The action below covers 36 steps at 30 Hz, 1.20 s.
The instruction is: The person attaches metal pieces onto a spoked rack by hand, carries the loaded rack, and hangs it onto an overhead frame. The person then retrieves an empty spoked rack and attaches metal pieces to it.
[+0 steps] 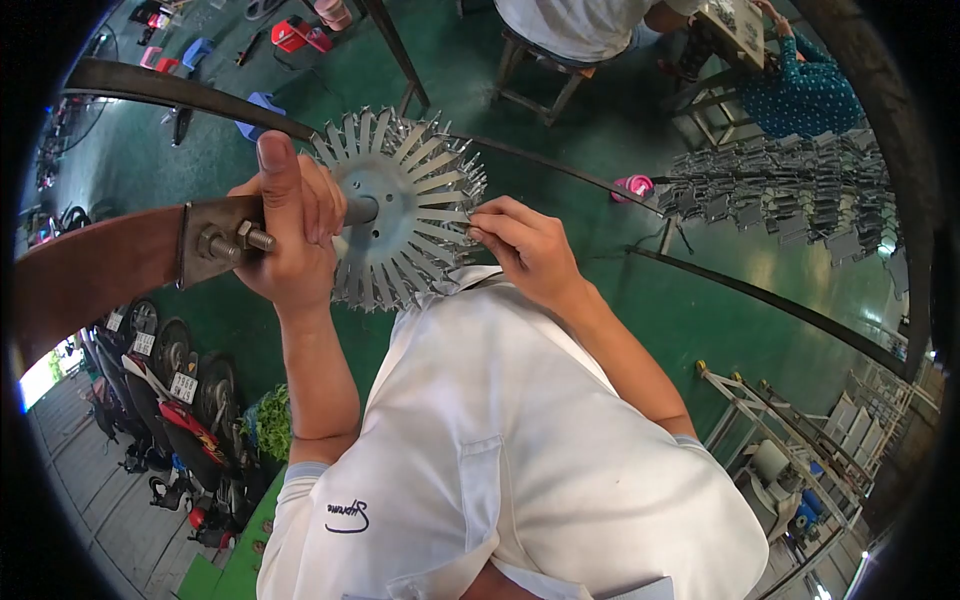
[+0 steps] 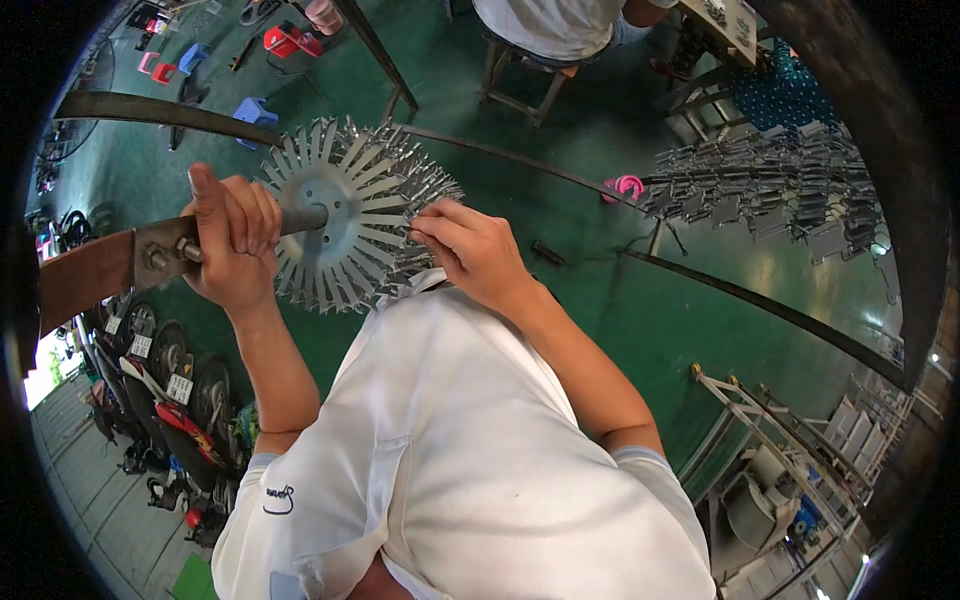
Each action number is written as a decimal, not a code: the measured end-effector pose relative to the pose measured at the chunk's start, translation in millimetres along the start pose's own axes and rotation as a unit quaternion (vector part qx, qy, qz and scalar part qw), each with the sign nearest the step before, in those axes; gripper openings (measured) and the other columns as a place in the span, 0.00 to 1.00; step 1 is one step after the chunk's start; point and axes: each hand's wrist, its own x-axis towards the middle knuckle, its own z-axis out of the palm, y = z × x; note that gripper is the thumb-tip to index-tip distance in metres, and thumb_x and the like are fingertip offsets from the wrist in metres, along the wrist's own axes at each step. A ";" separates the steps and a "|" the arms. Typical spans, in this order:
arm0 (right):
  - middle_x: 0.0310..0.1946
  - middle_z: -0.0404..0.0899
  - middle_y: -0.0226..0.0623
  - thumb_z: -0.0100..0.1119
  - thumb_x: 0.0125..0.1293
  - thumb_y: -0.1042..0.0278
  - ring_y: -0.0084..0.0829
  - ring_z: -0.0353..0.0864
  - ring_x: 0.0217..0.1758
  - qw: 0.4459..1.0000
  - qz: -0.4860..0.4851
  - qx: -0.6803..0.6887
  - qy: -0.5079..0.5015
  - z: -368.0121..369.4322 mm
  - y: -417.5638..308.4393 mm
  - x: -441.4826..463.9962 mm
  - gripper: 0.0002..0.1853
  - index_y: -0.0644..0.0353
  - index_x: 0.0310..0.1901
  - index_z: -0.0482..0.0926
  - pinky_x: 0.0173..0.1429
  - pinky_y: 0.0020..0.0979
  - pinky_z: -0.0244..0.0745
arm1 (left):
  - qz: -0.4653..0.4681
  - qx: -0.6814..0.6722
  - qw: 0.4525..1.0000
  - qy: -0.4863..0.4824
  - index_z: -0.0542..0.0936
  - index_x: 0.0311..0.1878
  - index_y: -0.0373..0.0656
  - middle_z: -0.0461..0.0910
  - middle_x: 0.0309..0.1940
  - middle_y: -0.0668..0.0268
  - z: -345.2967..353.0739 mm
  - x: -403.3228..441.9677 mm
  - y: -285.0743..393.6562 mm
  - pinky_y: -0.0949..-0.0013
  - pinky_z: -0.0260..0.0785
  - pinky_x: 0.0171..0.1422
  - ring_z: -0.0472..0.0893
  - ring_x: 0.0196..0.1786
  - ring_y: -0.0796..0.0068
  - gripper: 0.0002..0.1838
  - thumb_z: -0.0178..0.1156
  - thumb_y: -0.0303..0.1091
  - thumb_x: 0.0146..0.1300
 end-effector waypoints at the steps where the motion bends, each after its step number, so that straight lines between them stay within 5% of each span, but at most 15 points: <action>1: 0.35 0.80 0.36 0.67 0.57 0.77 0.35 0.80 0.28 1.000 -0.003 -0.007 0.001 0.4 0.9 -0.8 0.08 0.61 0.39 0.81 0.29 0.32 0.75 | -0.001 0.002 1.000 -0.001 0.58 0.14 0.47 0.56 0.11 0.70 0.4 -0.1 0.1 0.73 0.50 0.19 0.53 0.12 0.80 0.30 0.41 0.42 0.78; 16: 0.33 0.81 0.36 0.68 0.53 0.76 0.36 0.82 0.32 0.996 0.064 -0.067 0.008 -21.6 -33.6 3.8 0.10 0.61 0.39 0.83 0.34 0.32 0.78 | -0.025 0.015 0.997 0.072 0.59 0.14 0.47 0.56 0.10 0.71 4.2 -10.3 -4.4 0.72 0.49 0.19 0.54 0.13 0.80 0.29 0.47 0.40 0.77; 20: 0.45 0.78 0.44 0.66 0.53 0.76 0.42 0.80 0.48 0.998 0.056 0.028 -0.013 -20.0 -72.2 47.0 0.21 0.62 0.52 0.78 0.50 0.35 0.77 | -0.044 0.034 0.992 0.114 0.65 0.13 0.47 0.63 0.11 0.75 -2.3 -14.8 -14.3 0.74 0.49 0.20 0.59 0.15 0.86 0.29 0.56 0.46 0.72; 22: 0.53 0.74 0.46 0.66 0.51 0.77 0.48 0.73 0.56 0.986 0.014 0.117 -0.116 7.3 -67.1 70.6 0.29 0.63 0.57 0.73 0.59 0.38 0.72 | -0.087 0.080 0.986 0.117 0.67 0.14 0.48 0.65 0.12 0.78 -5.0 -22.2 -19.4 0.74 0.52 0.21 0.62 0.16 0.87 0.28 0.58 0.47 0.71; 24: 0.49 0.78 0.46 0.64 0.53 0.76 0.45 0.77 0.53 0.970 -0.051 0.163 -0.173 50.6 -49.0 87.1 0.25 0.62 0.55 0.74 0.56 0.37 0.73 | -0.086 0.132 0.977 0.147 0.70 0.16 0.45 0.66 0.13 0.78 -4.5 -27.7 -25.1 0.74 0.55 0.22 0.66 0.18 0.86 0.26 0.60 0.46 0.70; 27: 0.41 0.81 0.44 0.60 0.57 0.74 0.39 0.80 0.46 0.923 0.069 0.284 -0.249 92.0 -43.2 104.1 0.18 0.62 0.51 0.76 0.52 0.36 0.74 | -0.068 0.135 0.973 0.173 0.72 0.17 0.43 0.66 0.13 0.77 -6.7 -30.0 -26.5 0.73 0.56 0.24 0.65 0.19 0.85 0.25 0.63 0.45 0.68; 30: 0.35 0.81 0.42 0.56 0.61 0.72 0.33 0.80 0.40 0.925 0.050 0.280 -0.251 118.9 -42.0 105.1 0.13 0.62 0.48 0.77 0.49 0.36 0.74 | -0.015 0.158 0.964 0.212 0.71 0.18 0.43 0.65 0.12 0.76 -12.0 -29.1 -11.6 0.72 0.56 0.24 0.64 0.18 0.83 0.24 0.63 0.44 0.67; 33: 0.40 0.81 0.41 0.56 0.64 0.67 0.32 0.79 0.46 0.920 0.051 0.286 -0.264 146.8 -20.9 102.3 0.15 0.59 0.51 0.77 0.51 0.34 0.73 | 0.015 0.119 0.971 0.208 0.73 0.25 0.40 0.65 0.15 0.74 -29.5 -29.9 -9.3 0.68 0.58 0.25 0.60 0.21 0.79 0.21 0.68 0.46 0.62; 36: 0.46 0.78 0.36 0.58 0.65 0.63 0.30 0.77 0.48 0.948 -0.023 0.222 -0.227 158.3 -22.5 95.3 0.17 0.58 0.53 0.74 0.51 0.35 0.72 | 0.017 0.306 0.946 0.104 0.75 0.32 0.39 0.71 0.21 0.66 -67.3 -43.8 -22.6 0.63 0.62 0.31 0.68 0.25 0.72 0.20 0.71 0.46 0.58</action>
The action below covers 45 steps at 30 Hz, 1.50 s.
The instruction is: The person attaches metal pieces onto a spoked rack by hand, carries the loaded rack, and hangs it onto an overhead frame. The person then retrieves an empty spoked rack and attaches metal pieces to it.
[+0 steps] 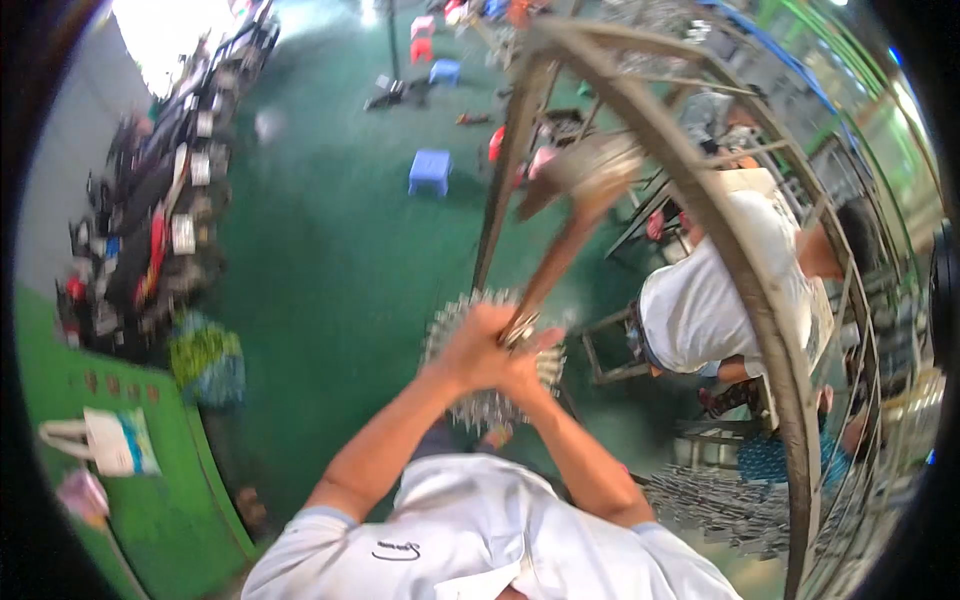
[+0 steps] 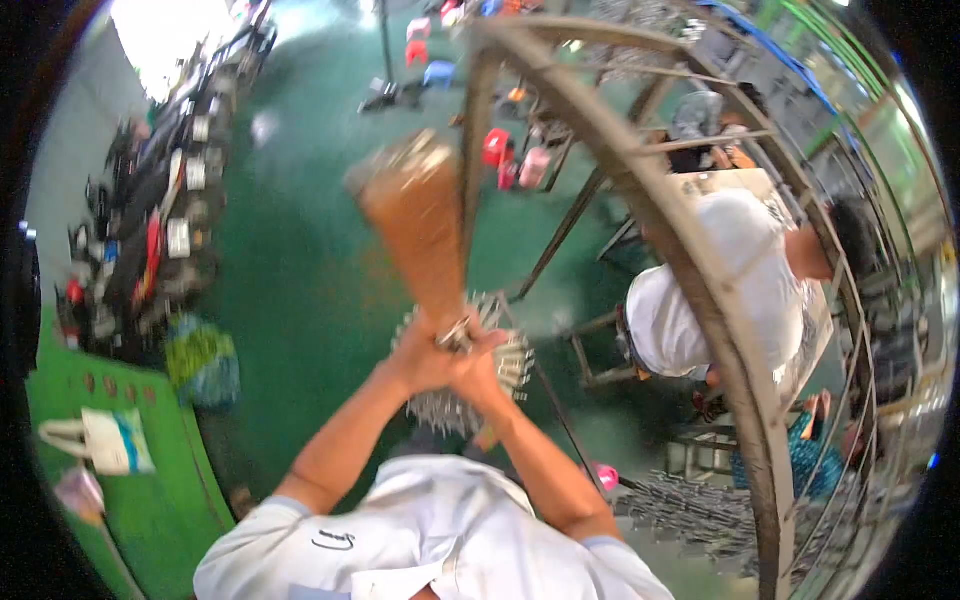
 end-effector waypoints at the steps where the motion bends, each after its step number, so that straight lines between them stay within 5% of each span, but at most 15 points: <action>1: 0.44 0.78 0.35 0.59 0.65 0.64 0.28 0.75 0.45 0.998 -0.017 -0.064 0.000 5.3 9.5 0.1 0.15 0.58 0.51 0.74 0.49 0.35 0.72 | 0.008 0.042 0.999 -0.022 0.77 0.35 0.40 0.75 0.30 0.63 -20.2 0.8 7.2 0.63 0.65 0.43 0.73 0.35 0.68 0.19 0.74 0.45 0.54; 3: 0.38 0.77 0.31 0.60 0.66 0.65 0.26 0.73 0.38 0.982 -0.036 -0.184 -0.019 14.6 14.1 4.8 0.09 0.58 0.44 0.76 0.43 0.35 0.72 | 0.028 0.066 0.997 -0.008 0.79 0.42 0.41 0.78 0.42 0.58 -63.0 -10.2 14.9 0.61 0.68 0.57 0.77 0.49 0.60 0.24 0.76 0.44 0.48; 4: 0.28 0.75 0.28 0.59 0.68 0.64 0.22 0.70 0.31 0.987 0.144 -0.056 -0.045 18.5 -1.4 10.3 0.09 0.59 0.34 0.76 0.37 0.31 0.69 | 0.050 0.061 0.997 0.027 0.78 0.46 0.41 0.78 0.46 0.57 -82.5 -23.2 7.9 0.60 0.68 0.60 0.76 0.53 0.57 0.28 0.77 0.46 0.46; 6: 0.20 0.70 0.23 0.61 0.68 0.63 0.18 0.66 0.27 0.993 0.108 -0.018 -0.041 36.4 -22.4 20.1 0.16 0.61 0.24 0.73 0.30 0.26 0.62 | 0.047 0.071 0.988 0.131 0.78 0.45 0.40 0.79 0.44 0.59 -125.9 -63.8 -3.9 0.62 0.68 0.58 0.78 0.51 0.62 0.25 0.74 0.46 0.50; 10: 0.16 0.67 0.26 0.60 0.65 0.75 0.17 0.62 0.19 0.984 0.160 0.082 0.011 68.4 -22.3 44.6 0.17 0.60 0.19 0.68 0.23 0.22 0.54 | -0.226 -0.076 0.915 0.326 0.78 0.39 0.37 0.80 0.37 0.63 -189.3 -180.1 -108.9 0.70 0.68 0.53 0.79 0.45 0.73 0.21 0.60 0.50 0.67; 12: 0.16 0.67 0.28 0.59 0.64 0.74 0.18 0.62 0.18 0.985 0.142 0.096 0.013 81.9 -16.3 58.2 0.17 0.61 0.19 0.66 0.22 0.23 0.54 | -0.432 0.008 0.842 0.321 0.77 0.34 0.35 0.78 0.30 0.60 -223.6 -257.2 -156.6 0.67 0.69 0.47 0.79 0.39 0.70 0.27 0.54 0.56 0.70; 15: 0.15 0.62 0.28 0.55 0.66 0.76 0.20 0.60 0.19 0.990 0.115 0.080 -0.003 97.7 -22.9 78.7 0.19 0.59 0.18 0.62 0.24 0.24 0.55 | -0.639 0.188 0.730 0.153 0.80 0.38 0.32 0.83 0.36 0.50 -227.4 -366.7 -188.5 0.56 0.71 0.52 0.82 0.43 0.49 0.32 0.53 0.60 0.67; 18: 0.14 0.61 0.28 0.53 0.66 0.77 0.21 0.59 0.18 0.991 0.110 0.070 -0.004 126.8 -29.7 101.2 0.19 0.57 0.18 0.61 0.25 0.25 0.55 | -0.667 0.269 0.694 -0.036 0.81 0.41 0.31 0.82 0.39 0.45 -224.9 -446.0 -187.3 0.50 0.71 0.54 0.80 0.46 0.45 0.32 0.54 0.59 0.66; 21: 0.13 0.60 0.28 0.52 0.66 0.78 0.21 0.59 0.18 0.991 0.107 0.081 -0.005 154.7 -29.7 113.5 0.19 0.56 0.18 0.60 0.26 0.25 0.56 | -0.739 0.154 0.648 -0.099 0.81 0.44 0.32 0.81 0.42 0.45 -236.0 -465.1 -193.4 0.52 0.72 0.56 0.80 0.48 0.46 0.32 0.55 0.59 0.65; 28: 0.13 0.59 0.28 0.52 0.67 0.78 0.21 0.58 0.16 0.994 0.079 0.070 0.026 204.2 -33.6 160.0 0.21 0.58 0.16 0.58 0.25 0.27 0.57 | -0.563 0.210 0.798 0.042 0.77 0.37 0.36 0.80 0.38 0.48 -322.0 -374.2 -236.7 0.50 0.71 0.49 0.78 0.45 0.46 0.25 0.59 0.54 0.64; 36: 0.12 0.63 0.29 0.56 0.66 0.76 0.21 0.60 0.15 0.986 0.083 0.107 0.095 246.5 -10.3 223.9 0.22 0.58 0.16 0.60 0.22 0.26 0.57 | -0.540 0.253 0.800 0.071 0.75 0.32 0.33 0.78 0.31 0.47 -489.6 -365.2 -282.3 0.50 0.68 0.42 0.77 0.38 0.42 0.25 0.60 0.52 0.65; 41: 0.13 0.60 0.25 0.58 0.66 0.74 0.19 0.60 0.15 0.977 0.088 0.115 0.153 275.6 3.6 254.7 0.23 0.54 0.17 0.58 0.19 0.24 0.53 | -0.631 0.244 0.732 0.073 0.76 0.27 0.29 0.78 0.26 0.44 -557.8 -503.6 -353.0 0.49 0.69 0.40 0.79 0.33 0.42 0.28 0.59 0.52 0.64; 42: 0.12 0.61 0.26 0.57 0.65 0.75 0.19 0.60 0.14 0.978 0.079 0.110 0.162 285.3 5.1 269.4 0.22 0.55 0.17 0.59 0.19 0.24 0.53 | -0.681 0.223 0.696 0.037 0.79 0.26 0.31 0.79 0.22 0.48 -567.9 -532.0 -364.3 0.52 0.71 0.40 0.80 0.30 0.48 0.28 0.57 0.52 0.66; 43: 0.12 0.61 0.26 0.55 0.65 0.76 0.19 0.59 0.13 0.977 0.073 0.104 0.171 290.9 7.7 279.0 0.20 0.56 0.16 0.60 0.18 0.24 0.53 | -0.738 0.193 0.647 0.015 0.76 0.11 0.37 0.73 0.09 0.61 -576.7 -518.5 -345.9 0.56 0.69 0.28 0.74 0.15 0.64 0.32 0.57 0.52 0.66; 45: 0.11 0.62 0.26 0.55 0.64 0.77 0.19 0.58 0.12 0.975 0.067 0.080 0.194 303.4 17.2 298.8 0.19 0.57 0.16 0.62 0.17 0.25 0.53 | -0.806 0.117 0.581 0.003 0.78 0.14 0.35 0.76 0.12 0.58 -592.0 -567.9 -364.2 0.57 0.72 0.29 0.77 0.17 0.64 0.32 0.55 0.52 0.67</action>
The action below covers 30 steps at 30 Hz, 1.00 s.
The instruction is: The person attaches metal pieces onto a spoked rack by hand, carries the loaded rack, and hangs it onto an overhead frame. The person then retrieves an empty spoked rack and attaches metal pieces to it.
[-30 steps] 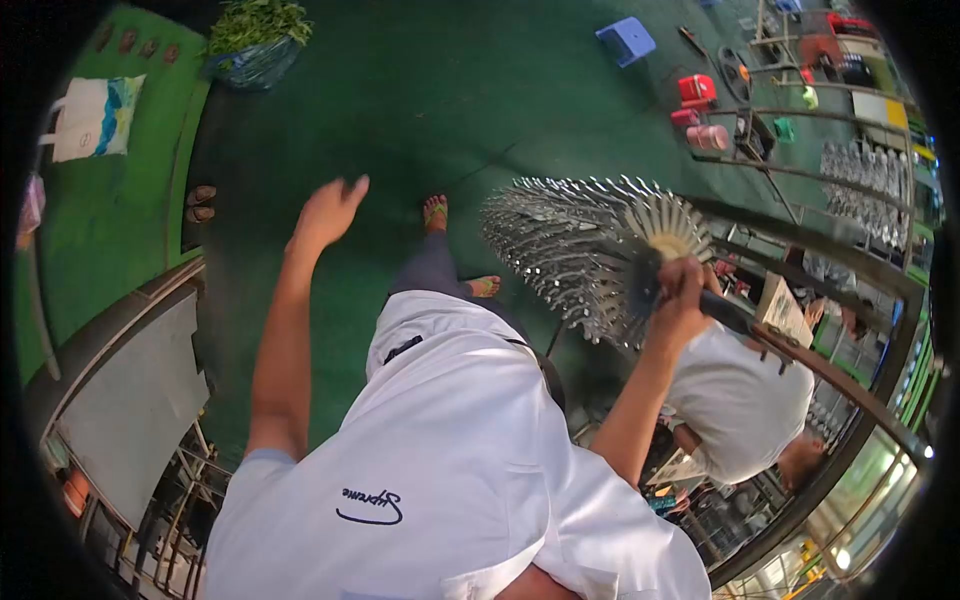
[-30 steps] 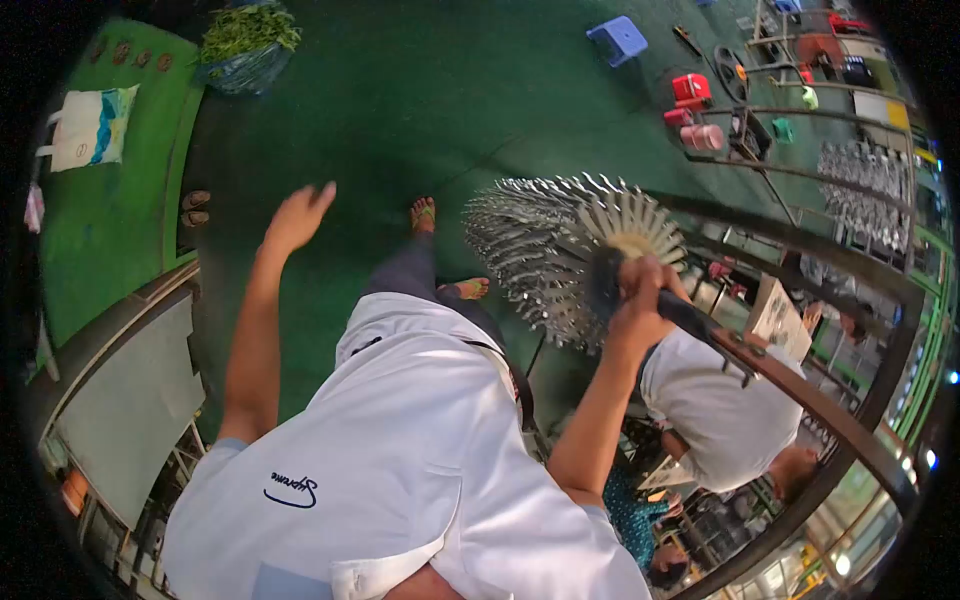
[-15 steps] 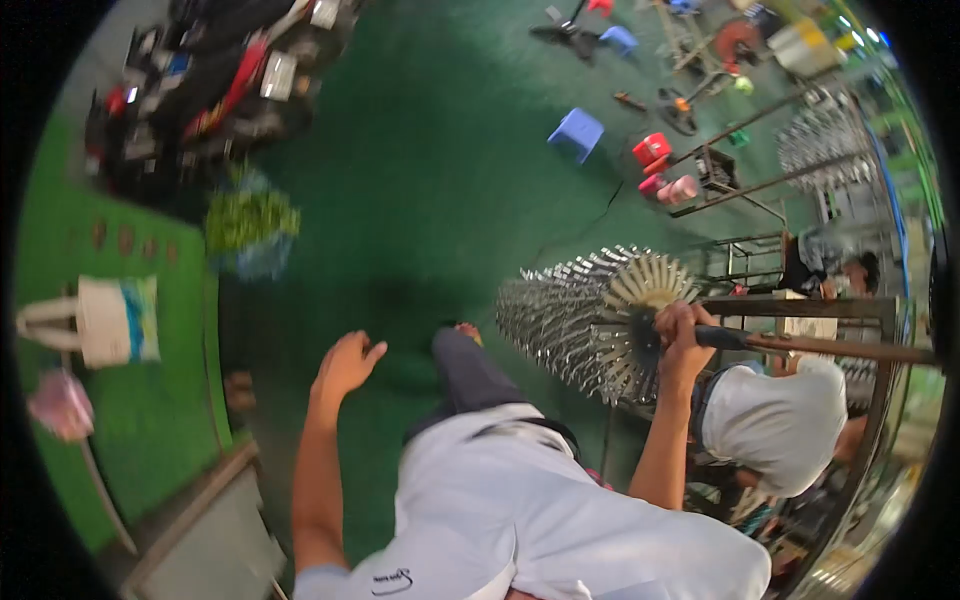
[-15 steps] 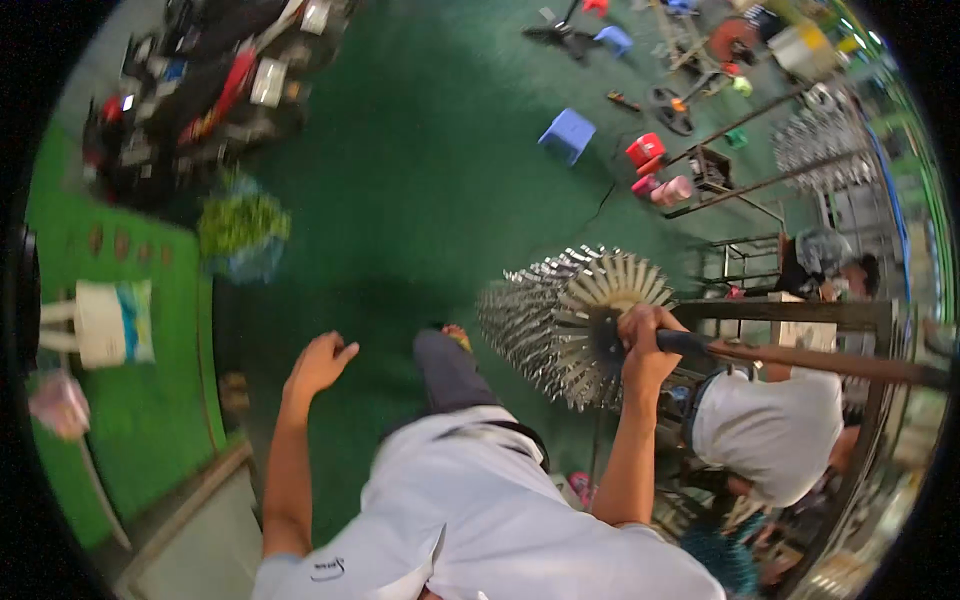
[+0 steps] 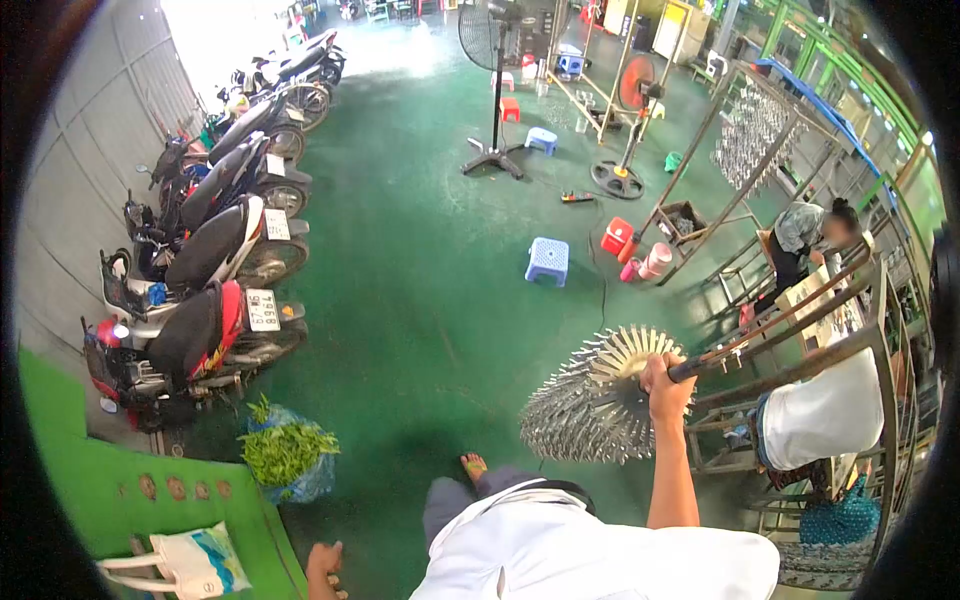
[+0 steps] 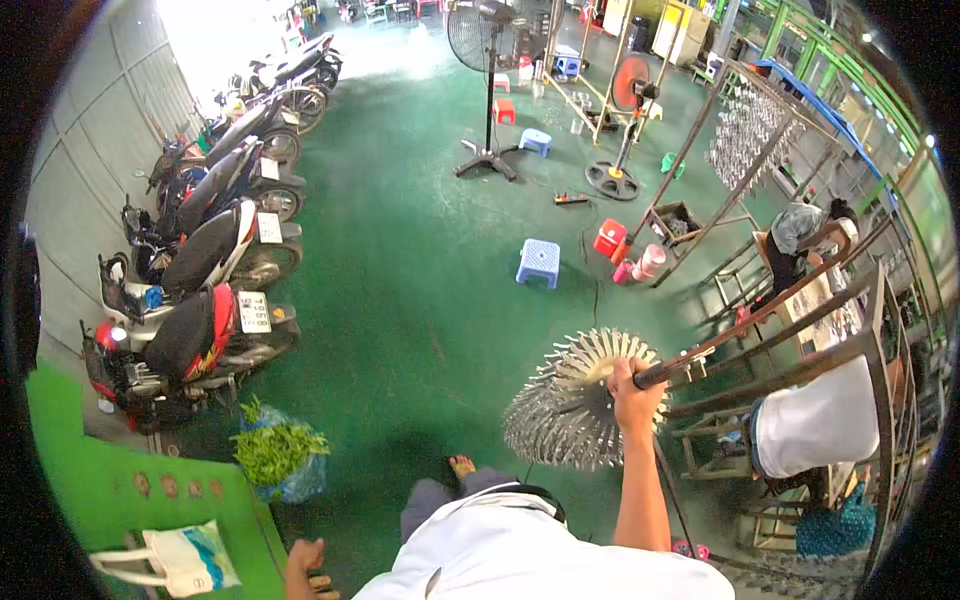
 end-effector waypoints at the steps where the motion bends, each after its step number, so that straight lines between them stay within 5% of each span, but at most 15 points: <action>1: 0.11 0.62 0.26 0.55 0.64 0.76 0.19 0.59 0.12 1.000 0.003 -0.006 0.007 8.6 3.3 7.8 0.19 0.57 0.16 0.62 0.17 0.25 0.53 | -0.028 -0.023 0.999 -0.027 0.78 0.15 0.35 0.76 0.12 0.58 1.6 3.7 -15.5 0.57 0.72 0.29 0.77 0.18 0.64 0.31 0.55 0.52 0.67; 8: 0.10 0.60 0.25 0.56 0.61 0.79 0.19 0.59 0.10 0.999 0.013 -0.036 0.034 91.4 28.3 82.5 0.21 0.54 0.15 0.58 0.16 0.25 0.54 | -0.062 -0.181 0.980 -0.047 0.78 0.18 0.35 0.77 0.14 0.58 -33.9 11.3 56.3 0.57 0.72 0.30 0.78 0.20 0.63 0.29 0.57 0.52 0.65; 19: 0.10 0.61 0.27 0.55 0.61 0.79 0.19 0.58 0.09 0.995 0.033 -0.031 0.094 240.6 87.7 253.8 0.20 0.55 0.16 0.59 0.14 0.25 0.52 | -0.021 -0.155 0.985 -0.077 0.79 0.24 0.36 0.79 0.18 0.58 -165.2 128.2 246.9 0.57 0.72 0.32 0.80 0.24 0.63 0.25 0.59 0.53 0.62; 23: 0.10 0.59 0.25 0.55 0.61 0.79 0.19 0.58 0.10 0.995 0.019 -0.032 0.097 307.6 99.1 323.7 0.20 0.55 0.16 0.59 0.16 0.25 0.52 | 0.104 -0.067 0.992 -0.017 0.79 0.26 0.37 0.80 0.19 0.58 -259.3 192.6 341.1 0.57 0.72 0.33 0.81 0.25 0.62 0.24 0.60 0.53 0.61; 25: 0.12 0.60 0.24 0.57 0.62 0.79 0.18 0.60 0.12 0.995 0.024 -0.025 0.090 333.8 111.8 360.5 0.20 0.53 0.19 0.57 0.16 0.24 0.55 | 0.244 -0.055 0.964 0.096 0.79 0.28 0.36 0.80 0.21 0.56 -313.2 256.4 423.1 0.57 0.71 0.35 0.81 0.28 0.62 0.24 0.60 0.52 0.62; 26: 0.13 0.60 0.24 0.57 0.62 0.79 0.18 0.60 0.13 0.995 0.019 -0.019 0.092 350.1 119.8 380.4 0.20 0.54 0.20 0.57 0.17 0.24 0.55 | 0.295 -0.103 0.943 0.115 0.76 0.23 0.37 0.78 0.19 0.59 -380.1 195.2 518.8 0.57 0.70 0.34 0.78 0.24 0.64 0.24 0.56 0.49 0.67; 30: 0.13 0.61 0.24 0.57 0.63 0.78 0.17 0.60 0.14 0.996 0.019 -0.019 0.083 427.4 146.0 460.2 0.18 0.54 0.20 0.60 0.17 0.24 0.55 | 0.379 -0.159 0.897 0.161 0.78 0.31 0.35 0.81 0.24 0.57 -486.3 253.3 675.2 0.59 0.72 0.39 0.82 0.30 0.62 0.23 0.59 0.51 0.66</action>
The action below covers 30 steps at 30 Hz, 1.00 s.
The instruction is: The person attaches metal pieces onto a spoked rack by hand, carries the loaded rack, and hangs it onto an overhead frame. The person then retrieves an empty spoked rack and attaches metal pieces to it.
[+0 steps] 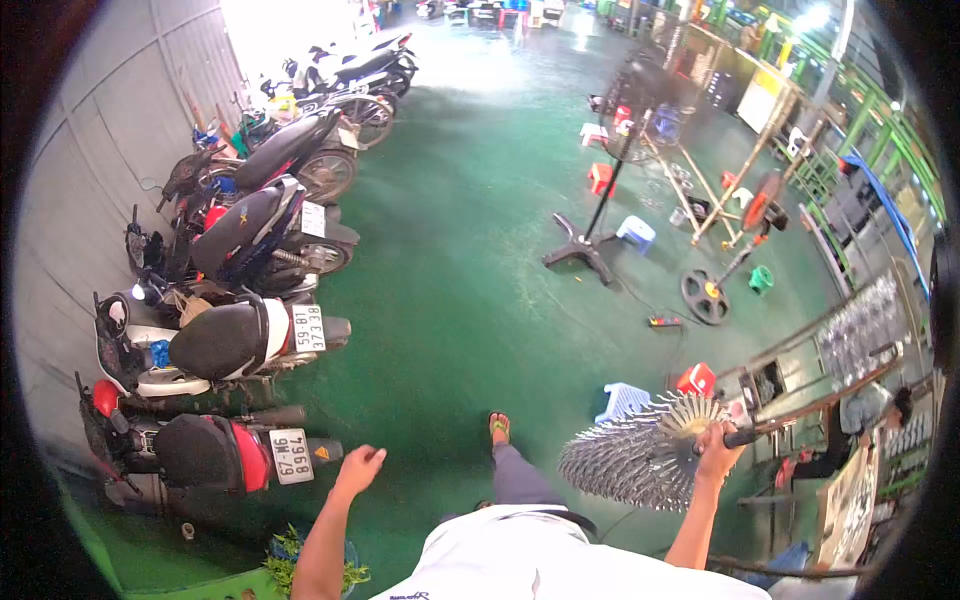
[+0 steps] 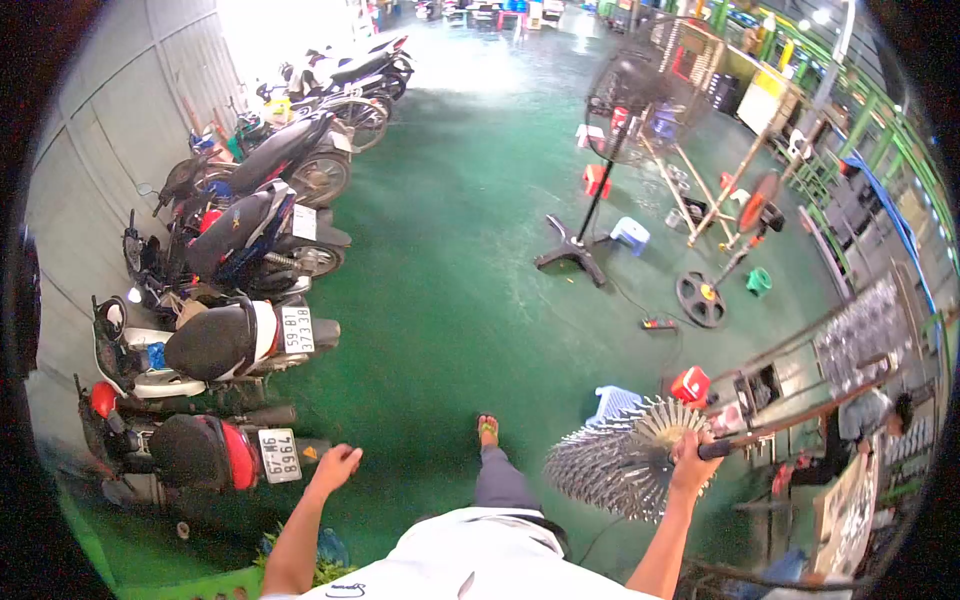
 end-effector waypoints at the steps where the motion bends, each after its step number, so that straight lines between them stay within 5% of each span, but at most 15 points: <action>1: 0.13 0.62 0.25 0.57 0.63 0.77 0.17 0.60 0.14 1.000 0.002 -0.003 -0.002 20.2 2.1 16.1 0.18 0.55 0.20 0.61 0.17 0.23 0.55 | -0.011 -0.001 1.000 -0.005 0.79 0.32 0.35 0.81 0.24 0.57 -4.6 26.4 15.0 0.60 0.72 0.39 0.82 0.30 0.62 0.23 0.59 0.51 0.66; 5: 0.13 0.65 0.26 0.57 0.63 0.77 0.18 0.61 0.14 0.999 0.018 -0.011 -0.034 115.2 31.9 78.6 0.17 0.56 0.20 0.63 0.18 0.23 0.57 | -0.076 -0.023 0.997 -0.011 0.81 0.35 0.34 0.83 0.27 0.57 -10.3 118.9 34.0 0.62 0.73 0.41 0.83 0.33 0.63 0.25 0.60 0.53 0.64; 9: 0.14 0.66 0.25 0.58 0.63 0.77 0.17 0.65 0.16 0.998 0.055 0.024 -0.036 208.1 65.7 127.0 0.16 0.55 0.21 0.65 0.20 0.22 0.59 | -0.178 0.090 0.972 -0.125 0.81 0.34 0.34 0.83 0.26 0.58 -14.4 161.6 -18.6 0.59 0.73 0.43 0.83 0.32 0.59 0.29 0.59 0.58 0.62; 11: 0.16 0.67 0.24 0.59 0.62 0.77 0.16 0.66 0.18 0.996 0.073 0.010 -0.043 254.9 86.6 149.5 0.15 0.54 0.21 0.66 0.21 0.22 0.59 | -0.231 0.116 0.944 -0.206 0.81 0.33 0.35 0.81 0.23 0.59 -29.1 174.6 -36.8 0.61 0.74 0.35 0.82 0.27 0.64 0.26 0.60 0.55 0.63; 13: 0.15 0.64 0.24 0.57 0.65 0.78 0.18 0.63 0.16 0.992 0.072 -0.036 -0.097 305.6 89.5 171.0 0.17 0.54 0.22 0.62 0.20 0.23 0.57 | -0.342 0.001 0.926 -0.158 0.81 0.25 0.38 0.81 0.20 0.60 -38.6 185.7 -51.6 0.66 0.71 0.27 0.79 0.20 0.70 0.23 0.62 0.51 0.63; 15: 0.15 0.63 0.24 0.58 0.65 0.76 0.17 0.64 0.16 0.991 0.080 -0.041 -0.104 356.0 97.3 192.6 0.18 0.54 0.21 0.62 0.20 0.23 0.57 | -0.416 -0.071 0.894 -0.151 0.80 0.28 0.40 0.79 0.18 0.65 -50.7 206.2 -75.6 0.71 0.69 0.22 0.78 0.19 0.76 0.21 0.60 0.49 0.66; 18: 0.14 0.63 0.24 0.58 0.65 0.76 0.17 0.64 0.16 0.990 0.080 -0.040 -0.108 427.3 115.6 223.0 0.18 0.53 0.20 0.62 0.20 0.23 0.57 | -0.449 -0.134 0.868 -0.162 0.79 0.28 0.40 0.79 0.19 0.66 -74.8 253.5 -97.3 0.69 0.71 0.23 0.79 0.20 0.74 0.21 0.60 0.50 0.66; 22: 0.14 0.68 0.24 0.58 0.65 0.72 0.15 0.64 0.16 0.992 0.086 -0.032 -0.086 527.5 130.3 256.8 0.17 0.56 0.17 0.69 0.21 0.22 0.55 | -0.455 -0.052 0.866 -0.201 0.78 0.30 0.41 0.80 0.21 0.66 -130.3 367.5 -96.0 0.68 0.71 0.23 0.79 0.22 0.75 0.20 0.58 0.50 0.68; 26: 0.14 0.64 0.25 0.58 0.64 0.77 0.18 0.63 0.16 0.994 0.087 -0.019 -0.071 618.9 138.5 286.0 0.19 0.54 0.18 0.62 0.21 0.23 0.56 | -0.397 -0.103 0.875 -0.256 0.79 0.31 0.40 0.78 0.20 0.66 -218.7 538.6 -67.1 0.69 0.67 0.21 0.77 0.20 0.73 0.19 0.59 0.47 0.67; 27: 0.14 0.64 0.25 0.58 0.64 0.77 0.18 0.63 0.16 0.994 0.084 -0.029 -0.064 641.6 141.0 291.5 0.19 0.54 0.18 0.62 0.21 0.23 0.56 | -0.322 0.092 0.918 -0.213 0.80 0.32 0.38 0.77 0.19 0.66 -241.4 588.7 -13.0 0.69 0.65 0.22 0.75 0.19 0.72 0.19 0.59 0.46 0.67; 28: 0.14 0.64 0.25 0.58 0.64 0.77 0.18 0.63 0.16 0.995 0.079 -0.036 -0.057 664.2 144.7 297.2 0.19 0.55 0.18 0.62 0.21 0.23 0.56 | -0.240 0.029 0.954 -0.177 0.79 0.32 0.36 0.76 0.19 0.65 -258.2 638.4 -29.7 0.70 0.65 0.22 0.75 0.18 0.73 0.19 0.59 0.45 0.67; 30: 0.13 0.64 0.26 0.57 0.64 0.76 0.19 0.64 0.16 0.995 0.072 -0.055 -0.036 709.5 148.6 312.6 0.19 0.56 0.17 0.63 0.21 0.24 0.56 | -0.236 0.025 0.964 -0.122 0.78 0.30 0.35 0.77 0.20 0.65 -298.5 738.5 46.6 0.70 0.66 0.24 0.75 0.19 0.75 0.18 0.59 0.43 0.67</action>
